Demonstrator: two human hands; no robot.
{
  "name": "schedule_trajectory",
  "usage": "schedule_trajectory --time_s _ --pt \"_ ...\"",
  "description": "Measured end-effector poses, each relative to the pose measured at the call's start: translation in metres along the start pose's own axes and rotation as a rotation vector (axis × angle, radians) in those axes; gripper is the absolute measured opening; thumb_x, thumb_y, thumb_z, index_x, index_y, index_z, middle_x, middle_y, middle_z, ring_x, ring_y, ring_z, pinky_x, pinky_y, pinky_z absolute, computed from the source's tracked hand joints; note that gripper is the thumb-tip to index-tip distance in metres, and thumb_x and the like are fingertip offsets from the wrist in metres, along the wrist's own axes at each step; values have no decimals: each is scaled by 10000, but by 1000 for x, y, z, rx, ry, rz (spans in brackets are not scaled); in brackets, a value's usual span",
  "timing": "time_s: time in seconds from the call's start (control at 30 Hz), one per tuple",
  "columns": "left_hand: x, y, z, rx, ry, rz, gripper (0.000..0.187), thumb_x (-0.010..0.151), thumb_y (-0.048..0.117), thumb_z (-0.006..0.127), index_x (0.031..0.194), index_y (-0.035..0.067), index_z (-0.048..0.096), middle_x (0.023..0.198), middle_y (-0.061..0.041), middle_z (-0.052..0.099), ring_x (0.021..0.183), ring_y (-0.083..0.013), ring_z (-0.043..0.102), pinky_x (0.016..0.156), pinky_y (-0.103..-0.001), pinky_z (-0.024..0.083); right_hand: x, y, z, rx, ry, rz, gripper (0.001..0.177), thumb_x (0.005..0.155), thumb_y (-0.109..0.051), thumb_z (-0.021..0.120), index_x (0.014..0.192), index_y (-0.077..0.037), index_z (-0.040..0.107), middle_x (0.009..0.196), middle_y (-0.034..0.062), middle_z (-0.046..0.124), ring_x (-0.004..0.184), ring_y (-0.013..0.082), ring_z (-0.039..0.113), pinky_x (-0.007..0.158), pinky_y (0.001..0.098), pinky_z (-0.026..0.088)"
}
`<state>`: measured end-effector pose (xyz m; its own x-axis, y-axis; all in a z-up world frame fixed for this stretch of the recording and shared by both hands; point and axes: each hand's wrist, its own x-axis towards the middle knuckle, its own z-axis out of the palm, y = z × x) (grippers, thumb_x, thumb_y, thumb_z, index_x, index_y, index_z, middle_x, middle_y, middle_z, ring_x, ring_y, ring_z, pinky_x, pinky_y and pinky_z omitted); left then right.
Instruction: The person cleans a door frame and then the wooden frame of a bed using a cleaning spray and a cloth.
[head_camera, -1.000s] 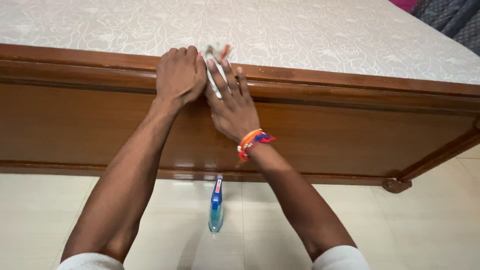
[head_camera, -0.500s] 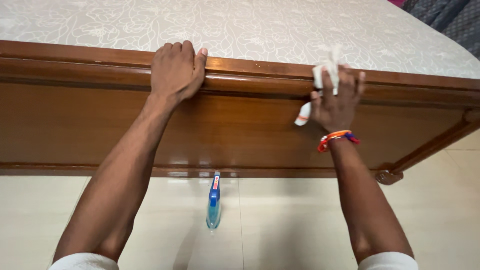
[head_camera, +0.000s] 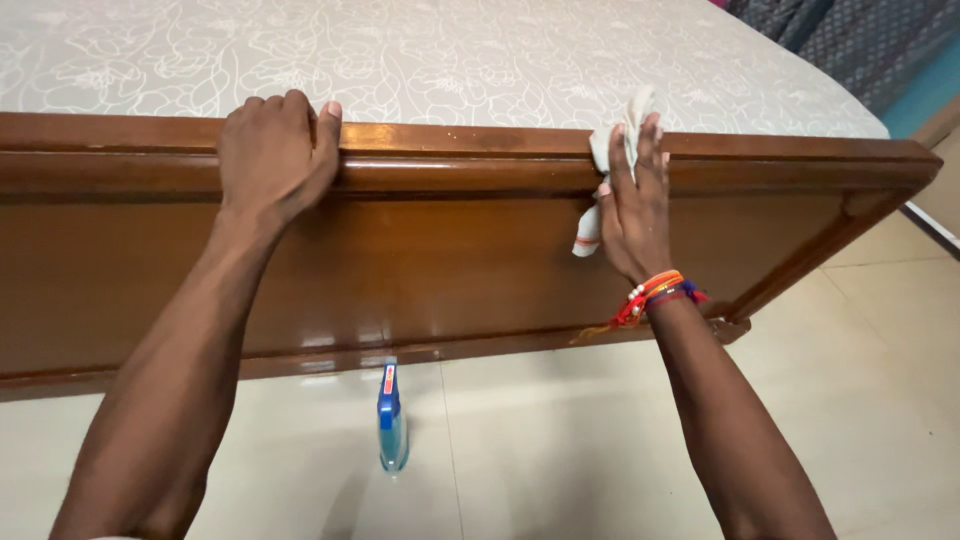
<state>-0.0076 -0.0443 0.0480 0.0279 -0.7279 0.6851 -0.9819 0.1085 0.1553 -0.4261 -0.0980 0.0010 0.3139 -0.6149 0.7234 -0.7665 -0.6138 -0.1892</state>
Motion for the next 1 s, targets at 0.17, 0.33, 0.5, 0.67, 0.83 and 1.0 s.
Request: schedule_trajectory --time_s 0.17,0.33,0.5,0.67,0.83,1.0 --pt "4 5 2 78 -4 -14 550 1120 407 428 904 -37 668 758 -231 653 761 -374 601 767 -541 462 18 -41 24 -60 33 -115 566 1078 -175 493 1631 -156 378 1723 191 225 1613 357 165 1308 567 61" --pt "4 14 11 108 128 -26 495 1119 384 485 886 -15 664 770 -214 658 770 -360 600 773 -520 463 47 -135 75 115 63 -231 477 1047 -168 531 1522 -190 504 1601 94 450 1547 271 373 1343 517 191" --pt "6 8 21 141 224 13 456 1102 380 537 868 5 650 789 -205 658 801 -379 604 791 -519 468 43 -174 98 33 72 -391 675 922 -62 597 1572 -211 495 1668 97 360 1580 313 282 1320 538 140" --pt "3 3 20 138 178 54 475 1123 375 534 855 -3 639 807 -196 649 808 -363 596 803 -517 465 10 -99 114 -230 94 -706 688 903 -94 638 1563 -267 553 1683 3 369 1579 243 271 1324 482 141" --pt "1 12 13 111 96 -6 451 1075 377 526 847 3 635 760 -181 630 769 -340 580 780 -516 463 -17 7 124 -210 6 -758 460 867 -245 692 1325 -265 656 1527 40 527 1508 270 397 1292 504 204" --pt "-9 9 23 164 236 56 417 1106 358 521 911 13 654 873 -167 654 872 -333 593 931 -513 446 -46 25 142 -156 36 -596 375 855 -261 698 1229 -248 692 1473 88 533 1487 341 407 1270 547 214"
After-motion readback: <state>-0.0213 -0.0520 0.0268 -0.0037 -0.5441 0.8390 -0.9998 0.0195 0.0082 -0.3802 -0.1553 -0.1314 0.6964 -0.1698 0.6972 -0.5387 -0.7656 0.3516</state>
